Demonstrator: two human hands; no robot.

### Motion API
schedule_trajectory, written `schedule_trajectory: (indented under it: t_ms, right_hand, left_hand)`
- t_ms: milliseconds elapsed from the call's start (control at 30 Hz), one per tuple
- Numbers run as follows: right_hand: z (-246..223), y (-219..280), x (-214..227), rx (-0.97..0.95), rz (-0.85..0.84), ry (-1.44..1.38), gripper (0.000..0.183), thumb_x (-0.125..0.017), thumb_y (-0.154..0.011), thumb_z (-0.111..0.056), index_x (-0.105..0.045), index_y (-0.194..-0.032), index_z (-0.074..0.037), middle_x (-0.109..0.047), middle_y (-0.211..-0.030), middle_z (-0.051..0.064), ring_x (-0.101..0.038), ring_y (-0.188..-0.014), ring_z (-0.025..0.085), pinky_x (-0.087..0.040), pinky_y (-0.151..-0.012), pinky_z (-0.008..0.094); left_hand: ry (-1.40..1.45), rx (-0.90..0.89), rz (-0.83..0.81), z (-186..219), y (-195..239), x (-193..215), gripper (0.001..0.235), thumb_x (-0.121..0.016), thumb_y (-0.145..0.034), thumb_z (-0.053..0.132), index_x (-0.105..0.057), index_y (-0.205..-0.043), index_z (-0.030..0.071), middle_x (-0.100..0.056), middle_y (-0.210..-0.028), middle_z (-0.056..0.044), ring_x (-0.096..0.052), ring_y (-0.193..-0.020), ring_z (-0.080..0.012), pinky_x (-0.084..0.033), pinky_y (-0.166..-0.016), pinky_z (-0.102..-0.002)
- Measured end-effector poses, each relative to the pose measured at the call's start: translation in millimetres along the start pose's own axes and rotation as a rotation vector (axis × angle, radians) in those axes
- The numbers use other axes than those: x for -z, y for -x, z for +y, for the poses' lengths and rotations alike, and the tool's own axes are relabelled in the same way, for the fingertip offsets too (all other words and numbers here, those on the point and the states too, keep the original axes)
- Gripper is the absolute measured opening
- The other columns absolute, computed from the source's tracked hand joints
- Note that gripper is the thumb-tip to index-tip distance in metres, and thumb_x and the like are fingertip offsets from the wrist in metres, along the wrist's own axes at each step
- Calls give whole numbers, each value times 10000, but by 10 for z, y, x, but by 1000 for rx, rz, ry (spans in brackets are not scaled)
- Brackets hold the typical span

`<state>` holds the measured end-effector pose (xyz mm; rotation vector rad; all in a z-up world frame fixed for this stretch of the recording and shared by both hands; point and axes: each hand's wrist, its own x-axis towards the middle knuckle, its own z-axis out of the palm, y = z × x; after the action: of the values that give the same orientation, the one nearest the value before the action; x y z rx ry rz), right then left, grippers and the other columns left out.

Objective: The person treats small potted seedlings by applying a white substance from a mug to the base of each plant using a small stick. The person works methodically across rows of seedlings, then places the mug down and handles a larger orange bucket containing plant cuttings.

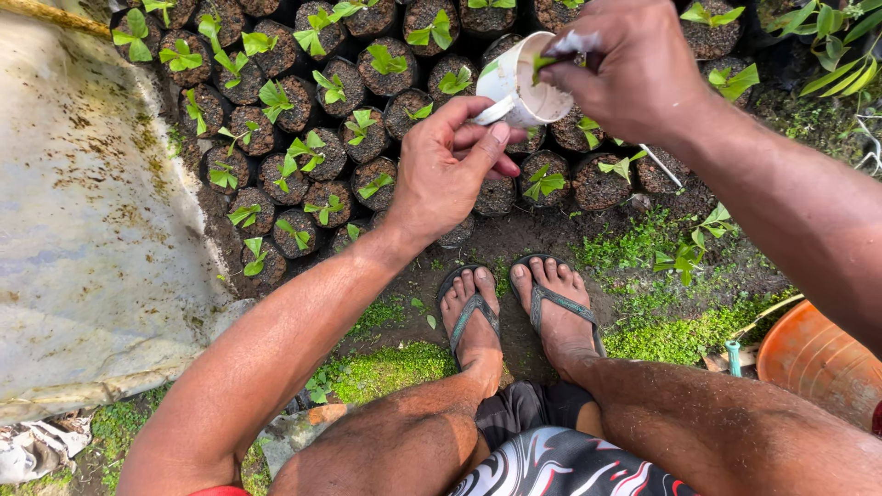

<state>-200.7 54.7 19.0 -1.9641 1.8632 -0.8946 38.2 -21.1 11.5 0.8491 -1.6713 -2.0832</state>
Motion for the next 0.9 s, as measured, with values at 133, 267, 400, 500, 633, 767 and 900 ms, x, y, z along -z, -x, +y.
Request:
schedule_trajectory:
  t_ms: [133,267,400,500,633,767,900]
  right_hand:
    - [35,16,-143,161,-31,180,98,-828,-923,-95,-794,-999,-44,-750,-954,82,-722,-804,228,-576,-701,372]
    - [50,-12,-222,162,-102,314,122,-809,-938,-139,-767,-867,-50,-772,-1038,62,-731,-814,231,-590,-716,380]
    - [-11,-91,-191,207,-165,342,115,-815,-837,-120,-800,-940,-72,-781,-1081,71,-730,-802,262,-580,-694,398]
    - [-99,-150,-107,177,-163,191,154,-840,-825,-75,-797,-968,-37,-766,-1037,120,-724,-802,267,-573,-682,399]
    - [-246,-60,50,-397,-136,-219,151,-848,-882,-78,-767,-1010,-77,-728,-895,114,-655,-713,199,-510,-590,369]
    - [-326,123,-32,-483,-164,-614,132,-859,-913,-77,-776,-1012,-105,-761,-935,33,-711,-806,105,-593,-728,294]
    - [-343,257,-537,-337,-399,-330,128,-848,-843,-82,-786,-946,-37,-754,-842,99,-687,-711,182,-552,-631,361]
  left_hand:
    - [-43,-25,-3,-3,22,-17,285,-614,-1063,142,-585,-1284,-37,-802,-1038,-137,-757,-797,-120,-644,-708,-254]
    - [-63,-42,-11,-15,24,-31,293,-617,-1063,142,-588,-1288,-45,-809,-1026,-140,-764,-793,-119,-638,-702,-251]
    - [-60,-32,13,-47,23,-22,334,-627,-1043,138,-559,-1304,-60,-806,-1019,-144,-763,-776,-122,-640,-683,-256]
    - [-29,-13,35,-79,30,20,363,-631,-1032,137,-535,-1320,-61,-802,-1011,-150,-767,-768,-126,-656,-681,-263]
    - [53,13,110,-120,10,146,311,-618,-1042,139,-585,-1273,-67,-806,-1027,-159,-765,-759,-133,-673,-666,-274]
    - [9,-22,243,-116,46,303,309,-623,-1029,135,-580,-1270,-55,-812,-1033,-144,-775,-751,-132,-663,-642,-264]
    - [-24,-31,313,-98,84,408,298,-624,-1028,136,-597,-1257,-53,-815,-1036,-133,-789,-752,-131,-646,-630,-256]
